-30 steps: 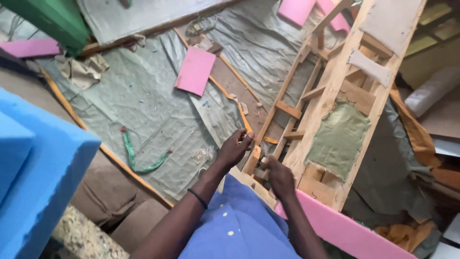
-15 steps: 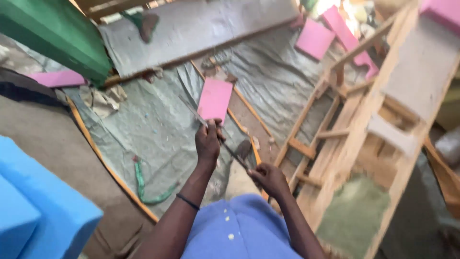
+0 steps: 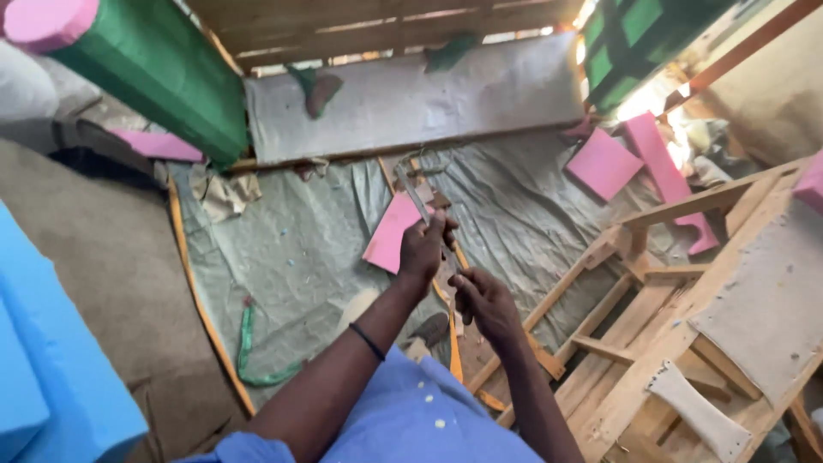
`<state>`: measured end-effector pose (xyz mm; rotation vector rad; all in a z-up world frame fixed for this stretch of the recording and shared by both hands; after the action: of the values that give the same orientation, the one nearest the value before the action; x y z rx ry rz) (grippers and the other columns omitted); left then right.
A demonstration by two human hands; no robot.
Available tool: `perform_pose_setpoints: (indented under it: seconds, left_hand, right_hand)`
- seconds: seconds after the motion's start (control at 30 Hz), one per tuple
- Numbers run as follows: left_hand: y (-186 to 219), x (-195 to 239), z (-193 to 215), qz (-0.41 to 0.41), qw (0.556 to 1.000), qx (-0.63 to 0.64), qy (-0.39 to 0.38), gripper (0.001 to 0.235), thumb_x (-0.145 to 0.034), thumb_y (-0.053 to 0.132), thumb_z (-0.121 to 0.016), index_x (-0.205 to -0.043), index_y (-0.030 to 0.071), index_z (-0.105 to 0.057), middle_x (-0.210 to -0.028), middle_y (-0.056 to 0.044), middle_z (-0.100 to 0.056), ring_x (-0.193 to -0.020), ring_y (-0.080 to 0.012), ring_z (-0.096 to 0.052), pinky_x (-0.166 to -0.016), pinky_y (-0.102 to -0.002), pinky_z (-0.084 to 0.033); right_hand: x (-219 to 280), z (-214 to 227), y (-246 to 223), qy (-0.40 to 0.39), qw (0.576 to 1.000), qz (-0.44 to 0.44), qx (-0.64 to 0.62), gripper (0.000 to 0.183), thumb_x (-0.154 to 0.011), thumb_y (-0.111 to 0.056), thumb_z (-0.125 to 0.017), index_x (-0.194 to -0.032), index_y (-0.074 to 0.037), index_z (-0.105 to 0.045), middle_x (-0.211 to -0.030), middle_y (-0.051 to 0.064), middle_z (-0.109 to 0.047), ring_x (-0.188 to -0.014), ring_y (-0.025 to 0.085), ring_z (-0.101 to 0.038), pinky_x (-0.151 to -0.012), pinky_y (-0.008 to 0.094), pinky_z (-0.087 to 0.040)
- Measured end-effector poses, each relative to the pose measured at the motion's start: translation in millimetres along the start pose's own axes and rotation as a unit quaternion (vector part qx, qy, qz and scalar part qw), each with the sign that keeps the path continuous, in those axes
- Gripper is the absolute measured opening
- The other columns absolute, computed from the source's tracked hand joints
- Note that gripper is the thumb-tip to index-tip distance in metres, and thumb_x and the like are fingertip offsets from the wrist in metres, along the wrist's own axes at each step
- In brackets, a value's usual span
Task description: Cutting and shaping upholstery foam using a long knife on a workshop table.
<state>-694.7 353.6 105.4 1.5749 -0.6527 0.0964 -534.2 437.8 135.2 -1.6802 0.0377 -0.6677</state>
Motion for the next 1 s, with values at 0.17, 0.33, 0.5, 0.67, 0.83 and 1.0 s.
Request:
perform_pose_setpoints:
  seconds: [0.17,0.33,0.5,0.67,0.83,1.0]
  left_hand:
    - [3.0,-42.3,22.5,0.014,0.996,0.061,0.065,0.042,-0.118,0.038,-0.058,-0.098,0.007,-0.078,-0.07,-0.006,-0.064,-0.057,-0.0154,-0.068,-0.051,-0.026,-0.05]
    - [1.3,-84.8,41.0,0.003,0.991,0.076,0.111,0.045,-0.116,0.042,-0.057,-0.094,0.008,-0.077,-0.067,-0.006,-0.062,-0.053,-0.0169,-0.069,-0.046,-0.028,-0.046]
    - [-10.8,-173.7,-5.5,0.002,0.995,0.075,0.071,0.044,-0.114,0.041,-0.062,-0.09,0.01,-0.082,-0.063,-0.009,-0.066,-0.048,-0.0185,-0.07,-0.037,-0.028,-0.049]
    - [27.5,-283.5,-64.8,-0.012,0.997,0.072,0.004,0.05,-0.116,0.047,-0.065,-0.096,0.008,-0.087,-0.066,-0.011,-0.072,-0.053,-0.0209,-0.076,-0.039,-0.031,-0.057]
    - [126.2,-454.7,-40.3,-0.019,0.999,0.035,0.01,0.055,-0.115,0.067,-0.065,-0.107,0.016,-0.083,-0.083,-0.006,-0.077,-0.065,-0.018,-0.073,-0.059,-0.032,-0.06]
    - [334.1,-631.4,37.0,-0.131,0.962,0.097,0.22,0.054,-0.086,0.073,-0.074,-0.091,0.022,-0.059,-0.085,0.003,-0.065,-0.082,-0.0125,-0.062,-0.084,-0.034,-0.049]
  right_hand:
    - [-11.8,3.6,-3.4,-0.056,0.998,-0.033,-0.007,0.029,-0.115,-0.025,-0.075,-0.111,0.003,-0.082,-0.068,0.018,-0.074,-0.051,0.022,-0.072,-0.053,0.033,-0.059]
    - [-33.9,20.9,13.1,-0.102,0.99,-0.093,-0.036,0.023,-0.114,-0.022,-0.074,-0.115,0.001,-0.078,-0.073,0.018,-0.076,-0.054,0.022,-0.076,-0.052,0.03,-0.06]
    - [-97.3,24.5,-65.0,-0.073,0.988,-0.132,-0.037,0.035,-0.114,-0.02,-0.071,-0.144,-0.004,-0.062,-0.102,0.013,-0.08,-0.084,0.021,-0.086,-0.075,0.03,-0.068]
    - [-230.8,37.6,-91.3,-0.044,0.994,-0.101,-0.008,0.035,-0.118,-0.022,-0.067,-0.145,-0.001,-0.066,-0.087,0.014,-0.071,-0.062,0.021,-0.073,-0.05,0.027,-0.051]
    - [-336.5,35.8,-139.7,0.058,0.992,-0.107,-0.014,0.027,-0.119,-0.019,-0.067,-0.137,0.0,-0.069,-0.085,0.017,-0.069,-0.063,0.024,-0.072,-0.054,0.031,-0.052]
    - [-424.3,17.4,-187.2,0.134,0.975,-0.176,-0.013,0.012,-0.118,-0.017,-0.064,-0.115,-0.006,-0.068,-0.081,0.01,-0.061,-0.06,0.015,-0.045,-0.054,0.027,-0.033]
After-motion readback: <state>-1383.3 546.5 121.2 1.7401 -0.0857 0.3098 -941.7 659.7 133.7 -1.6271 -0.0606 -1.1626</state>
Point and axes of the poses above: each hand's wrist, its own x-axis away from the middle knuckle, its own z-axis out of the back of the hand, y = z × x, the point moved 3 cm from there along -x, towards the middle knuckle
